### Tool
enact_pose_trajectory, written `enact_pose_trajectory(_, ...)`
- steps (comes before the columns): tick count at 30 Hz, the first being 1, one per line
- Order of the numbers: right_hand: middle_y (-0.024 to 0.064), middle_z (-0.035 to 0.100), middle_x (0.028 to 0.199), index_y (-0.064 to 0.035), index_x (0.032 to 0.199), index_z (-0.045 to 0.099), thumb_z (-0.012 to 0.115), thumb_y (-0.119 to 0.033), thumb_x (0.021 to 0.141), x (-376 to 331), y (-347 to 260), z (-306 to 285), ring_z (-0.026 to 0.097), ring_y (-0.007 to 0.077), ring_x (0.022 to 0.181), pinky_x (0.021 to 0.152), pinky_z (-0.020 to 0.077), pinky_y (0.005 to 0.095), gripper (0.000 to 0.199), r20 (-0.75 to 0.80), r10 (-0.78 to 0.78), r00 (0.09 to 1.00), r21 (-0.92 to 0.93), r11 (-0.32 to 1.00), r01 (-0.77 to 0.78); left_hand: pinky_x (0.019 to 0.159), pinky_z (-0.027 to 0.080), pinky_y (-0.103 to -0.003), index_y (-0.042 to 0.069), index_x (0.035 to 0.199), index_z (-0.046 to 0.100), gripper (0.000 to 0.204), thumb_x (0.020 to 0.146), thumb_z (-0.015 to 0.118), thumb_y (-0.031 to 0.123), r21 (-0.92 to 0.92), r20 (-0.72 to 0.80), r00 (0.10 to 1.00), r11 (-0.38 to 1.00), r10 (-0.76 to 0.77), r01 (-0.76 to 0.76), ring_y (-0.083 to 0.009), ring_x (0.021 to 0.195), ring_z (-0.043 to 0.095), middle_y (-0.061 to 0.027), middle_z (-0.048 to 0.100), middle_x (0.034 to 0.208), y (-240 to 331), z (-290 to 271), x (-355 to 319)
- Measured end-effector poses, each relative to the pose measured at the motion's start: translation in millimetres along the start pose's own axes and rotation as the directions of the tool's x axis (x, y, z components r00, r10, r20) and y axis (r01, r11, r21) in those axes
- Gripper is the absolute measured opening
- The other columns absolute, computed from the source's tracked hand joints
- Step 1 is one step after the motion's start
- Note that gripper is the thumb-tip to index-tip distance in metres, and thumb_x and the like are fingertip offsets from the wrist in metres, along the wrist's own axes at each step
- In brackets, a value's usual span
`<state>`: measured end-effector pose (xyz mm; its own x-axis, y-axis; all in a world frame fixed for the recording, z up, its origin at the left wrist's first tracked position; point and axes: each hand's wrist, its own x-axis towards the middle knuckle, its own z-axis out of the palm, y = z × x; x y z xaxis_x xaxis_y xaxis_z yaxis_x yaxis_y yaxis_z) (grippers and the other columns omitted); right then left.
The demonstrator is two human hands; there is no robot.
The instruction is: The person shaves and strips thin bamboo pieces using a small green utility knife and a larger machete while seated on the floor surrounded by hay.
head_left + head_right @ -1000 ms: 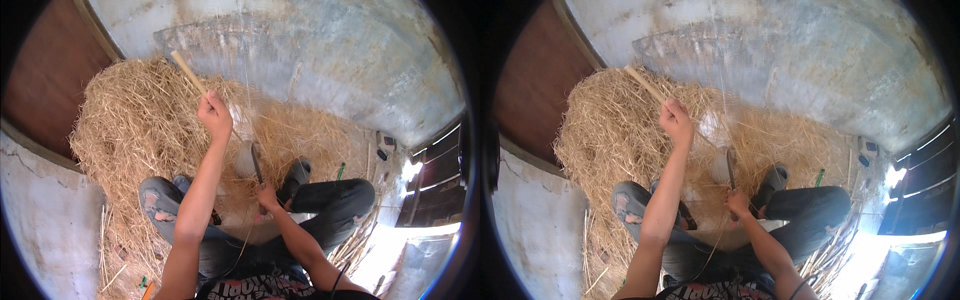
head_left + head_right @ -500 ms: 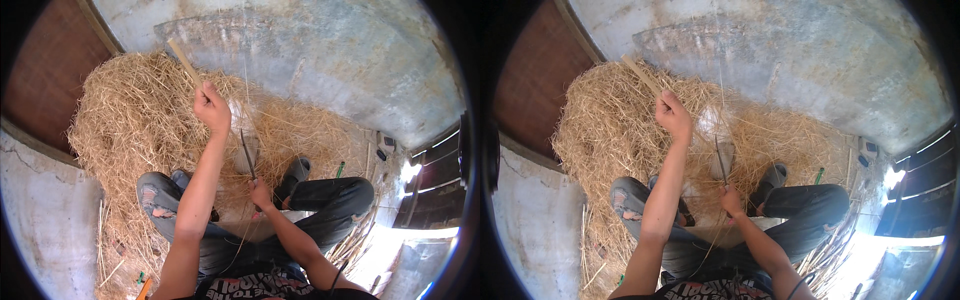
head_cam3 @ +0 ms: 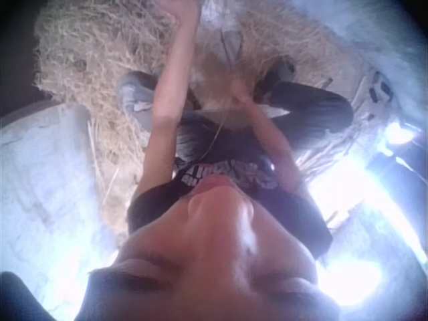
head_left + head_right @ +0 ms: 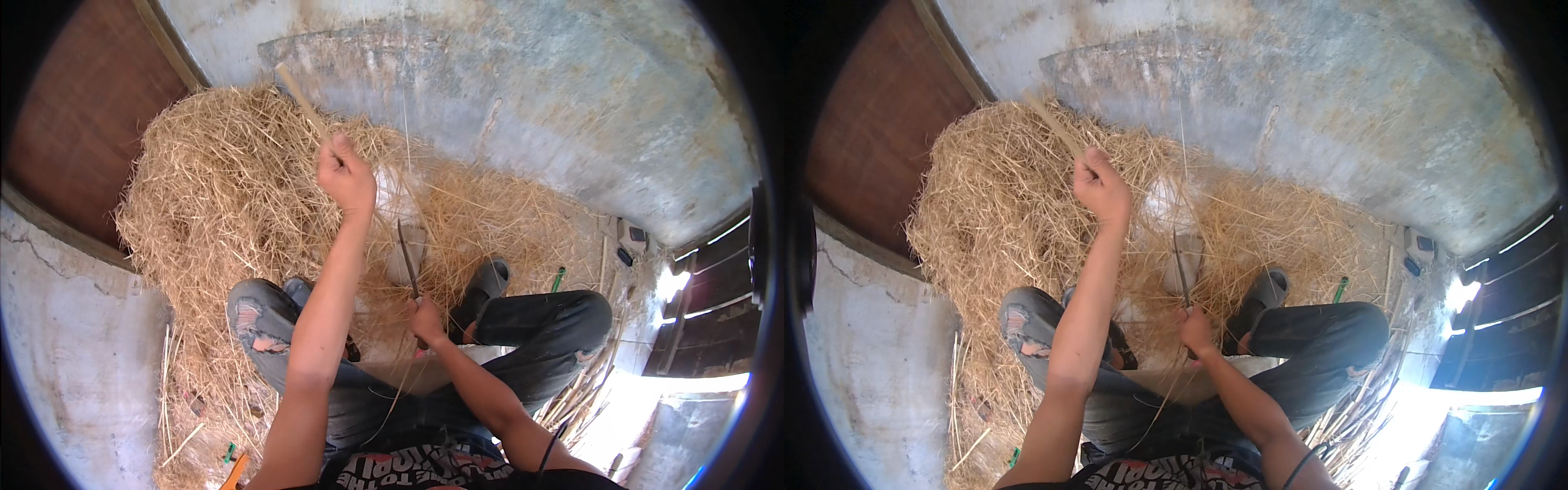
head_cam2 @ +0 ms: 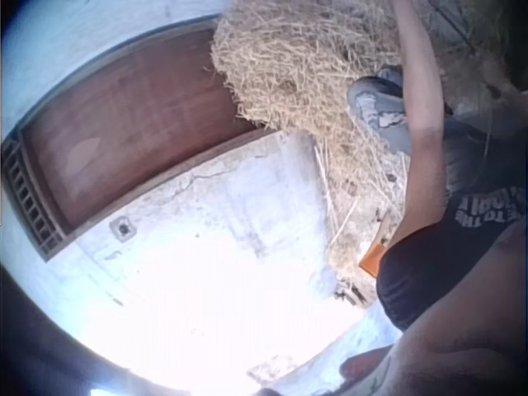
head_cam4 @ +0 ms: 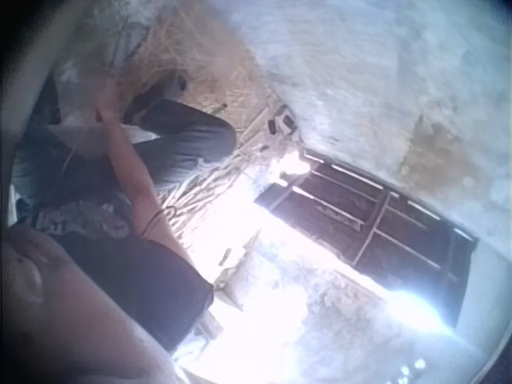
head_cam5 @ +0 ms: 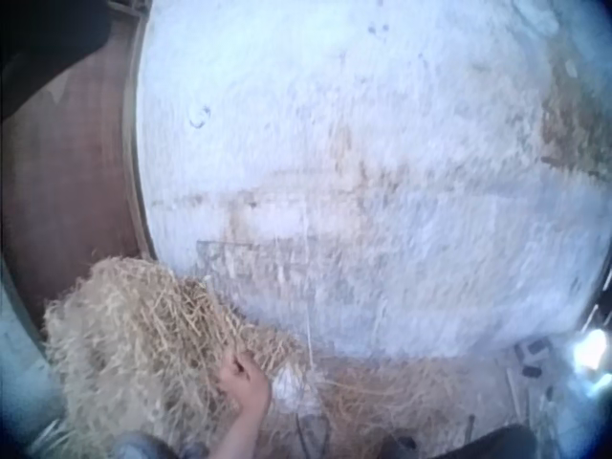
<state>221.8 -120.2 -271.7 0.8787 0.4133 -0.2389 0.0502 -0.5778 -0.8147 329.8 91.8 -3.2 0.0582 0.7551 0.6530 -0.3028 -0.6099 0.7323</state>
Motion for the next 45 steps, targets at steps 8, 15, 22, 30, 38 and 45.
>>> enact_pose_trajectory(8, 0.0212, 0.068, 0.084, 0.0035, 0.109, 0.055, 0.062, -0.019, 0.101, -5.6, -125.8, -54.3, 0.067, 0.0327, 0.067, 0.06, 0.0493, 0.041, 0.025, -0.41, -0.287, 0.866, 0.217, 0.891, 0.398, 0.054, 0.034, -0.03, 0.004, 0.081, 0.053, 0.038, 0.109, 0.052, 0.03, -0.018, 0.027, 0.999, 0.999, -0.026, 0.027, -0.009, 0.058, 0.04, 0.0002, 0.046, 0.064, -10.5, -16.8, 7.0)
enact_pose_trajectory(15, 0.0301, 0.067, 0.094, 0.0062, 0.112, 0.056, 0.06, -0.03, 0.102, 2.1, 28.6, 3.9, 0.066, 0.0499, 0.092, 0.078, 0.0508, 0.0496, 0.038, -0.027, 0.079, 0.997, -0.028, 0.996, -0.079, 0.055, 0.034, -0.028, 0.004, 0.081, 0.054, 0.041, 0.11, 0.049, 0.034, 0.011, 0.134, 0.991, 1.0, -0.026, 0.024, -0.0076, 0.06, 0.042, 0.0011, 0.049, 0.066, 12.2, 15.7, -21.0)
enact_pose_trajectory(22, 0.0246, 0.068, 0.087, 0.0051, 0.106, 0.057, 0.059, -0.033, 0.102, -7.4, -84.1, -43.0, 0.067, 0.0455, 0.083, 0.073, 0.0509, 0.0514, 0.039, -0.286, -0.134, 0.949, 0.192, 0.962, 0.193, 0.055, 0.035, -0.028, 0.004, 0.083, 0.056, 0.041, 0.11, 0.049, 0.034, -0.006, 0.131, 0.991, 1.0, -0.008, 0.009, -0.0079, 0.06, 0.042, 0.0007, 0.05, 0.066, -2.9, -0.4, -10.4)
enact_pose_trajectory(30, 0.0264, 0.068, 0.09, 0.0076, 0.113, 0.055, 0.057, -0.029, 0.102, -4.9, 95.0, 24.0, 0.067, 0.0474, 0.083, 0.071, 0.0515, 0.0498, 0.038, 0.022, -0.023, 0.999, -0.184, 0.983, 0.027, 0.053, 0.034, -0.028, 0.005, 0.08, 0.054, 0.042, 0.109, 0.05, 0.035, -0.069, 0.165, 0.985, 0.996, -0.041, 0.053, -0.0075, 0.059, 0.043, 0.0011, 0.049, 0.065, 14.7, 30.6, -27.7)
enact_pose_trajectory(38, 0.019, 0.064, 0.081, 0.0054, 0.107, 0.055, 0.057, -0.032, 0.104, 2.8, -32.3, -43.0, 0.065, 0.0327, 0.071, 0.066, 0.0482, 0.0443, 0.037, -0.13, 0.008, 0.992, 0.193, 0.981, 0.017, 0.047, 0.025, -0.027, 0.009, 0.068, 0.048, 0.067, 0.104, 0.038, 0.065, -0.382, 0.652, 0.743, 0.782, -0.149, 0.493, -0.0095, 0.047, 0.026, 0.0041, 0.028, 0.054, -9.0, -35.8, 20.9)
enact_pose_trajectory(45, 0.0223, 0.063, 0.074, 0.0062, 0.11, 0.053, 0.056, -0.031, 0.104, -11.1, -101.3, -74.3, 0.065, 0.0405, 0.072, 0.067, 0.0478, 0.0467, 0.037, -0.301, -0.173, 0.938, 0.291, 0.92, 0.263, 0.045, 0.024, -0.027, 0.01, 0.056, 0.047, 0.079, 0.101, 0.032, 0.072, -0.351, 0.826, 0.544, 0.617, -0.15, 0.704, -0.0115, 0.045, 0.022, 0.0051, 0.023, 0.053, -25.6, -45.5, 38.4)
